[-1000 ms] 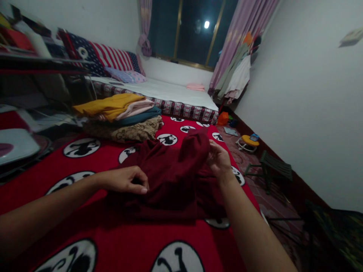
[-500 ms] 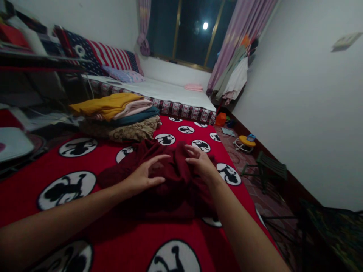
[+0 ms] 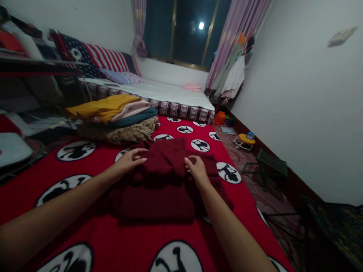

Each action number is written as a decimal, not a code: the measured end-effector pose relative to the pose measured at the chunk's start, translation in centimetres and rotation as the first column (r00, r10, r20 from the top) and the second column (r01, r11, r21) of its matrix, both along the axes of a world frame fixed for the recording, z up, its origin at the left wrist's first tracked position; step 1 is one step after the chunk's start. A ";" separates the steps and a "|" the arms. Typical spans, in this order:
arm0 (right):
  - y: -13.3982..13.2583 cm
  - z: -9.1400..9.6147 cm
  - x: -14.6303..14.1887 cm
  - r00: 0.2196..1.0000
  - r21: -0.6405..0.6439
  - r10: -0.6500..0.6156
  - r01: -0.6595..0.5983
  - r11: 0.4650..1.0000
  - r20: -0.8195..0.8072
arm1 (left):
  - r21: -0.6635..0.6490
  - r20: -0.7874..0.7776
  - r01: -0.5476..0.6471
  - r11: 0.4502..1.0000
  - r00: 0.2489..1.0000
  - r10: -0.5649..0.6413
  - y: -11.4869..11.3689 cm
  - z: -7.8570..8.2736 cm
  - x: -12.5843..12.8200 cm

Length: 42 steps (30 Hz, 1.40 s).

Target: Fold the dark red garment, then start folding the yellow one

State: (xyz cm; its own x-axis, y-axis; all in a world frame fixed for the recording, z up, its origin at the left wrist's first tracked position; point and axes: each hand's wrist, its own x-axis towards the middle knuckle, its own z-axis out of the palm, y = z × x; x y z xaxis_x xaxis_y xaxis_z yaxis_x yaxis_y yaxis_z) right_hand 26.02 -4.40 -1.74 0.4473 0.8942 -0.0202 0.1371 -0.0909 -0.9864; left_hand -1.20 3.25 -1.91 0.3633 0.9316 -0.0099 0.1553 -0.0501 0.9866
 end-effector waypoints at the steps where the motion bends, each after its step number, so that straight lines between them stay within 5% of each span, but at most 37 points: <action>1: -0.9 -0.1 -0.1 0.989 -0.001 0.029 -0.029 1.000 0.147 | 0.042 -0.020 0.034 0.999 0.999 -0.033 -0.4 0.2 -0.2; 5: -3.1 0.5 -0.7 0.775 -0.095 0.152 -0.119 0.988 0.613 | 0.127 -0.074 0.107 0.986 0.992 -0.098 -1.2 0.9 -0.5; 8: -3.3 1.1 -0.9 0.673 -0.104 0.157 -0.119 0.987 0.723 | 0.179 -0.029 0.067 0.981 0.998 -0.063 -1.0 1.3 -0.3; 14: -3.2 3.3 0.4 0.814 0.246 -0.103 -0.050 0.968 0.572 | 0.218 0.187 -0.120 0.968 0.979 0.080 -0.7 3.8 -0.3; 20: -3.1 0.8 -1.6 0.869 0.047 0.097 -0.136 0.990 0.486 | 0.191 -0.002 0.015 0.981 1.000 -0.015 -2.0 2.7 -0.4; 24: -2.6 -0.4 -2.6 0.845 0.079 0.118 -0.186 0.979 0.522 | 0.172 0.003 0.002 0.985 1.000 -0.003 -2.2 2.3 -0.4; 29: -3.2 3.3 -1.0 0.938 0.231 -0.029 -0.054 0.971 0.344 | 0.175 0.149 -0.083 0.981 0.987 0.057 -1.8 3.2 -0.6; 32: -4.5 4.7 0.1 0.947 0.282 -0.067 -0.025 0.959 0.313 | 0.214 0.095 -0.018 0.977 0.995 -0.002 -2.2 2.8 -1.0; 34: -5.5 4.1 0.7 0.904 0.197 0.033 -0.128 0.972 0.425 | 0.210 -0.059 0.158 0.965 0.987 -0.149 -2.8 2.3 -1.5; 37: -6.0 2.6 1.7 0.758 -0.162 0.372 -0.340 0.926 0.535 | 0.030 -0.278 0.460 0.887 0.857 -0.435 -3.3 1.8 -2.2; 39: -5.2 2.1 2.3 0.713 -0.296 0.476 -0.373 0.879 0.514 | -0.042 -0.334 0.477 0.878 0.821 -0.463 -3.1 1.9 -2.0; 42: -2.1 2.5 3.0 0.803 -0.194 0.340 -0.280 0.940 0.490 | -0.010 -0.276 0.302 0.953 0.915 -0.293 -1.8 2.8 -0.7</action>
